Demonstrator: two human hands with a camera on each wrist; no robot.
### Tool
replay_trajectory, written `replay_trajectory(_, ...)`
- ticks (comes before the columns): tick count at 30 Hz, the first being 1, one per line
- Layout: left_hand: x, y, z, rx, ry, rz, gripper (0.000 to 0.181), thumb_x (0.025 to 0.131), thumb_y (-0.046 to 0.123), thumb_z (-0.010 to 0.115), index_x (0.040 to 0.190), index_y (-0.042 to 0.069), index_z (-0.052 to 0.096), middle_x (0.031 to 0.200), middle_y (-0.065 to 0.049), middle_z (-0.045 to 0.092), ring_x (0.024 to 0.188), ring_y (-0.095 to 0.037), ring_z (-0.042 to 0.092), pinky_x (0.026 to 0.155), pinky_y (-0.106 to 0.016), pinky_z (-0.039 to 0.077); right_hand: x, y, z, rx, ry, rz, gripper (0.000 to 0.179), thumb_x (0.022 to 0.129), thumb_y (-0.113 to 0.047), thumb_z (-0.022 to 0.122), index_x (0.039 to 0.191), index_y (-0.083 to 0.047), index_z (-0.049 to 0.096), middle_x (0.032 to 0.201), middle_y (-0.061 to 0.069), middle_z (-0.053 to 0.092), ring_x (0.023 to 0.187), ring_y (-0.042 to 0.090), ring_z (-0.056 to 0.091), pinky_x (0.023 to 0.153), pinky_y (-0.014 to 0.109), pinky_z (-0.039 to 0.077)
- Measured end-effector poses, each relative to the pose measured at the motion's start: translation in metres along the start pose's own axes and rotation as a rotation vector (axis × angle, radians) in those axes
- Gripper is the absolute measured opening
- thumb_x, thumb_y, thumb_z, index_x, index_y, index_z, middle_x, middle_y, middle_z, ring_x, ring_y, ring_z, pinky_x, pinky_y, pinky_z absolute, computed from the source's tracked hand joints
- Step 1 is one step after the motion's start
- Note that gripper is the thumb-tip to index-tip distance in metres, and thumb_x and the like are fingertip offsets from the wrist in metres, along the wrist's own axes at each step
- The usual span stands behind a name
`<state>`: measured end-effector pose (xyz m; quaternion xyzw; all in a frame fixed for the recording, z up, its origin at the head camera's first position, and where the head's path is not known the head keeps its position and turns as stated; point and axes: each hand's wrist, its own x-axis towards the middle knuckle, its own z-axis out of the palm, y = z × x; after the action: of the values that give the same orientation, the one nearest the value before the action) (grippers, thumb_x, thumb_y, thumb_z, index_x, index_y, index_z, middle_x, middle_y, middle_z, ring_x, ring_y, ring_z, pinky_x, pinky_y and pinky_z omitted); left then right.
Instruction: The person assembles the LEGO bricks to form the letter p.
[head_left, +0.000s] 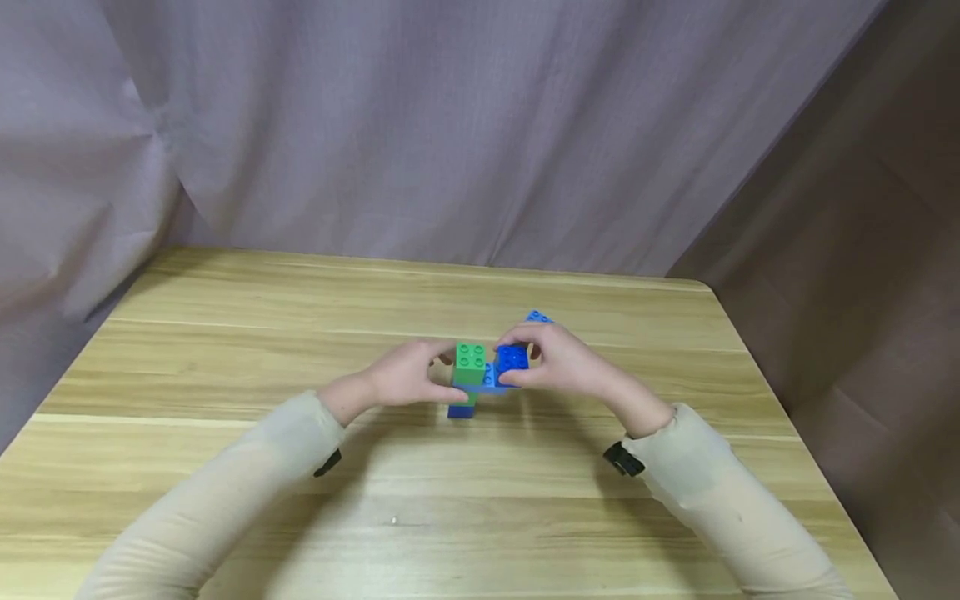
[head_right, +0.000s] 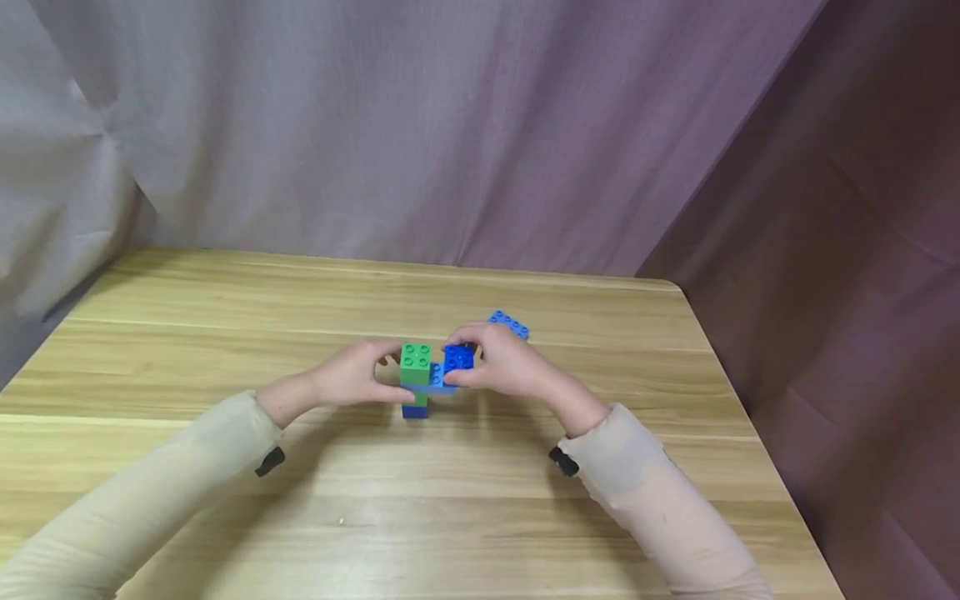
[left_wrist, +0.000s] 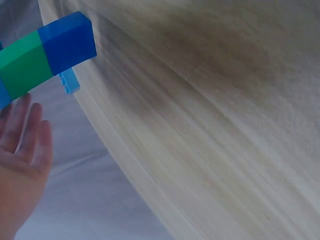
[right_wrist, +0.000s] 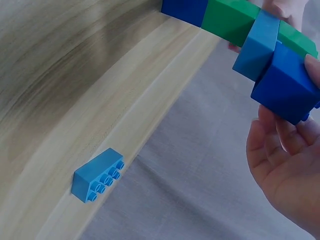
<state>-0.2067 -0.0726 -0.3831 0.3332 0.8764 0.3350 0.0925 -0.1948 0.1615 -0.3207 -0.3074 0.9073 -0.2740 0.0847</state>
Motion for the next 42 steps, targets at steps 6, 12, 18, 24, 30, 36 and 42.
replay_trajectory(6, 0.000, -0.001, 0.002, -0.083, 0.066, 0.056, 0.033, 0.077, 0.033, 0.075, 0.103, 0.014, 0.066, 0.094, 0.002, 0.068, 0.088, -0.011, 0.062, 0.085, -0.028, 0.053, 0.001, -0.002, 0.000, -0.009, 0.011, -0.002, 0.035, 0.076, -0.018, 0.077, 0.106, -0.002, 0.066, 0.100, 0.007, 0.066, 0.087, 0.016, 0.052, 0.074, 0.040, 0.051)
replay_trajectory(12, 0.002, -0.003, 0.007, -0.126, 0.084, 0.059, 0.032, 0.077, 0.029, 0.075, 0.103, 0.013, 0.065, 0.093, 0.002, 0.069, 0.087, -0.010, 0.062, 0.083, -0.025, 0.053, -0.002, 0.001, -0.004, 0.013, -0.055, 0.035, 0.043, 0.078, -0.021, 0.075, 0.115, -0.004, 0.061, 0.105, 0.007, 0.063, 0.093, 0.018, 0.052, 0.077, 0.038, 0.050)
replay_trajectory(18, 0.003, -0.005, 0.011, -0.111, 0.094, 0.054, 0.030, 0.077, 0.030, 0.075, 0.101, 0.014, 0.065, 0.092, 0.002, 0.068, 0.087, -0.011, 0.062, 0.083, -0.025, 0.053, -0.007, 0.017, -0.024, 0.083, -0.128, 0.077, 0.057, 0.079, -0.019, 0.074, 0.129, -0.003, 0.051, 0.110, 0.009, 0.060, 0.100, 0.024, 0.053, 0.085, 0.040, 0.049)
replay_trajectory(24, 0.001, -0.005, 0.010, -0.118, 0.102, 0.048, 0.030, 0.077, 0.029, 0.074, 0.100, 0.013, 0.065, 0.092, -0.001, 0.068, 0.087, -0.012, 0.062, 0.083, -0.026, 0.053, -0.004, 0.052, -0.040, 0.136, -0.038, 0.134, 0.055, 0.081, -0.013, 0.072, 0.130, -0.002, 0.050, 0.113, 0.015, 0.059, 0.103, 0.029, 0.054, 0.085, 0.037, 0.050)
replay_trajectory(30, -0.001, -0.006, 0.011, -0.116, 0.105, 0.048, 0.030, 0.078, 0.030, 0.074, 0.100, 0.013, 0.064, 0.092, 0.000, 0.068, 0.087, -0.012, 0.062, 0.082, -0.025, 0.053, 0.004, 0.080, -0.036, 0.169, 0.043, 0.293, 0.054, 0.085, -0.015, 0.067, 0.132, 0.002, 0.046, 0.121, 0.023, 0.055, 0.110, 0.034, 0.051, 0.091, 0.039, 0.044)
replay_trajectory(36, -0.001, -0.009, 0.011, -0.116, 0.115, 0.053, 0.029, 0.077, 0.029, 0.074, 0.098, 0.013, 0.064, 0.090, 0.000, 0.067, 0.085, -0.011, 0.061, 0.081, -0.024, 0.053, 0.014, 0.100, -0.025, 0.184, 0.116, 0.402, 0.055, 0.087, -0.016, 0.065, 0.133, 0.006, 0.044, 0.126, 0.029, 0.050, 0.112, 0.037, 0.050, 0.095, 0.043, 0.044)
replay_trajectory(42, -0.001, -0.009, 0.011, -0.121, 0.112, 0.056, 0.029, 0.077, 0.029, 0.074, 0.099, 0.012, 0.064, 0.091, 0.000, 0.067, 0.086, -0.012, 0.061, 0.082, -0.025, 0.053, 0.022, 0.119, -0.012, 0.206, 0.154, 0.482, 0.060, 0.087, -0.019, 0.065, 0.135, 0.006, 0.040, 0.132, 0.029, 0.046, 0.118, 0.039, 0.046, 0.102, 0.049, 0.040)
